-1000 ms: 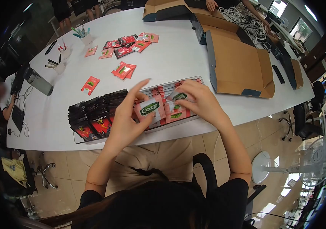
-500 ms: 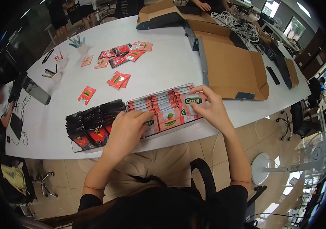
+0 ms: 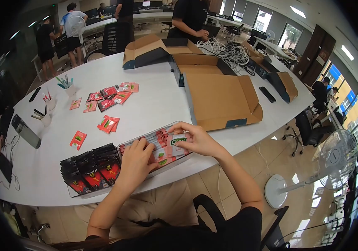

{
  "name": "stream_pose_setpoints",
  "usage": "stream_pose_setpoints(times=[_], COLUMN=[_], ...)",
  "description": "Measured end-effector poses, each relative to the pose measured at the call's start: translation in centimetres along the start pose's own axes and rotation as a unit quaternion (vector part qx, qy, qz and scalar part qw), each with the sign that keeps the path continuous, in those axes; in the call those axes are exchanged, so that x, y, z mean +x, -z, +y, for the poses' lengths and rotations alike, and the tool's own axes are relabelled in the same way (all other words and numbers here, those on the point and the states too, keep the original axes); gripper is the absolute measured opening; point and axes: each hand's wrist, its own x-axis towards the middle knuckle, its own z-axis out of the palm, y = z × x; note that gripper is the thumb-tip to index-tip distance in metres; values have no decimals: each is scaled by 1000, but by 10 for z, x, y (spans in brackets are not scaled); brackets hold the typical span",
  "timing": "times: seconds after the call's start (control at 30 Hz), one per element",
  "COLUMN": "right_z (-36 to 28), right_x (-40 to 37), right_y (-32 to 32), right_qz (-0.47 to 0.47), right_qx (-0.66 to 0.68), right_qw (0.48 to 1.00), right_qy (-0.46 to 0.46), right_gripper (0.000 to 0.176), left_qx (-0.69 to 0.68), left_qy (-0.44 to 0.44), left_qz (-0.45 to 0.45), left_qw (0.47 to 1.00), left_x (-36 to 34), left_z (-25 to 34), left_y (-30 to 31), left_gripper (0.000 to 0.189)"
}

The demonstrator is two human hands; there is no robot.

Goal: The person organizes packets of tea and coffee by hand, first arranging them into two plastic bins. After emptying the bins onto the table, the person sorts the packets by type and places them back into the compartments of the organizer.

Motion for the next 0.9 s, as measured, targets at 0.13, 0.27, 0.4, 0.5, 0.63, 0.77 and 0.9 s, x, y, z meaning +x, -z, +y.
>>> stream_pose_setpoints(times=[0.13,0.27,0.4,0.5,0.63,0.77,0.9], right_z=[15,6,3,-4,-16,-20,-3], right_x=[0,-1,2,7,13,17,22], right_y=[-2,6,8,-3,-18,-23,-24], right_qz=[4,-47,-85,-73,-20,-20,-57], right_qx=[-91,-237,-342,-468,-502,-516,-518], right_qw=[994,969,935,879,859,850,850], right_qy=[61,56,24,62,98,101,80], right_gripper=[33,30,32,43,82,116,125], left_qx=[27,22,41,45,51,30,23], left_qy=[-6,-10,-19,-33,-42,-37,-35], left_qz=[5,14,25,45,45,54,74], left_qw=[1000,1000,999,997,997,997,996], left_x=[1,-1,-2,-4,-6,-4,-2], left_z=[1,-1,-7,-11,-12,-4,-7], left_y=[-6,-4,-8,-10,-8,-4,-16], left_gripper=[35,26,14,9,9,20,29])
